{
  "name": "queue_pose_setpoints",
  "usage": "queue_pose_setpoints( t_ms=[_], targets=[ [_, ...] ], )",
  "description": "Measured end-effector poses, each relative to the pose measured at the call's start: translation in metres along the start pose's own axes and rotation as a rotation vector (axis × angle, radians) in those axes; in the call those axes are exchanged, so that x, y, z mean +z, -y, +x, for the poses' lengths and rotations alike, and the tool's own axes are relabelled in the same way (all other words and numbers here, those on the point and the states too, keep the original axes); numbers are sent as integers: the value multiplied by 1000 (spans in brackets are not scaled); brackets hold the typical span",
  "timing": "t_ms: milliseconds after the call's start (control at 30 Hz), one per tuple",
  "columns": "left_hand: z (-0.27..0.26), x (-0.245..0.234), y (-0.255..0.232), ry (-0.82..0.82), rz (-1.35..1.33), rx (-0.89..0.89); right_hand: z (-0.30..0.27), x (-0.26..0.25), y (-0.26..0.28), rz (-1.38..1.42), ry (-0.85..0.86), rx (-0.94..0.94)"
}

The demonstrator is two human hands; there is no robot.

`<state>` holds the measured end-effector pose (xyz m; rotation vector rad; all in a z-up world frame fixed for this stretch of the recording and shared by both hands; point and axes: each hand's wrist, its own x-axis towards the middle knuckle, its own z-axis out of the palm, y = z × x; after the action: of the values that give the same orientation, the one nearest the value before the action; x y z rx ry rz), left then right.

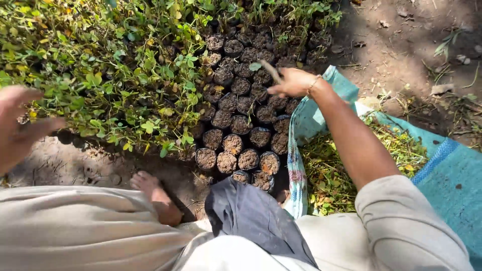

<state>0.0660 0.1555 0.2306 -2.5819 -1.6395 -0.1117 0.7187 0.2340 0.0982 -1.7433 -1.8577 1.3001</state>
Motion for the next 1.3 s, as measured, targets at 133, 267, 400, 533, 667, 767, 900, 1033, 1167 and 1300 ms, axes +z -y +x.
queue_pose_setpoints(
  t_ms=[133, 267, 400, 533, 667, 767, 900, 1033, 1167, 1300],
  targets=[
    [84, -97, -219, 509, 304, -107, 25, -33, -41, 399, -291, -141],
    [170, 18, -197, 530, 388, 176, -11, -77, -10, 934, -491, -154],
    [264, 73, -197, 629, 205, 288, 4, -71, 20, 1052, -644, -133],
    [305, 121, -226, 435, -151, 347, 46, -34, 74, 1044, -710, -242],
    [339, 226, -259, 486, -275, 251, 142, -23, 103, 983, -772, -391],
    [361, 260, -262, 479, -303, -69, 200, -12, 139, 981, -837, -333],
    [379, 288, -250, 450, -299, -262, 260, 12, 151, 976, -773, -288],
    [386, 259, -240, 439, -340, -399, 311, 41, 126, 857, -675, -262],
    [398, 310, -228, 449, -372, -407, 327, 49, 122, 785, -571, -331],
    [400, 368, -235, 456, -421, -461, 330, 77, 111, 639, -534, -395]
  ],
)
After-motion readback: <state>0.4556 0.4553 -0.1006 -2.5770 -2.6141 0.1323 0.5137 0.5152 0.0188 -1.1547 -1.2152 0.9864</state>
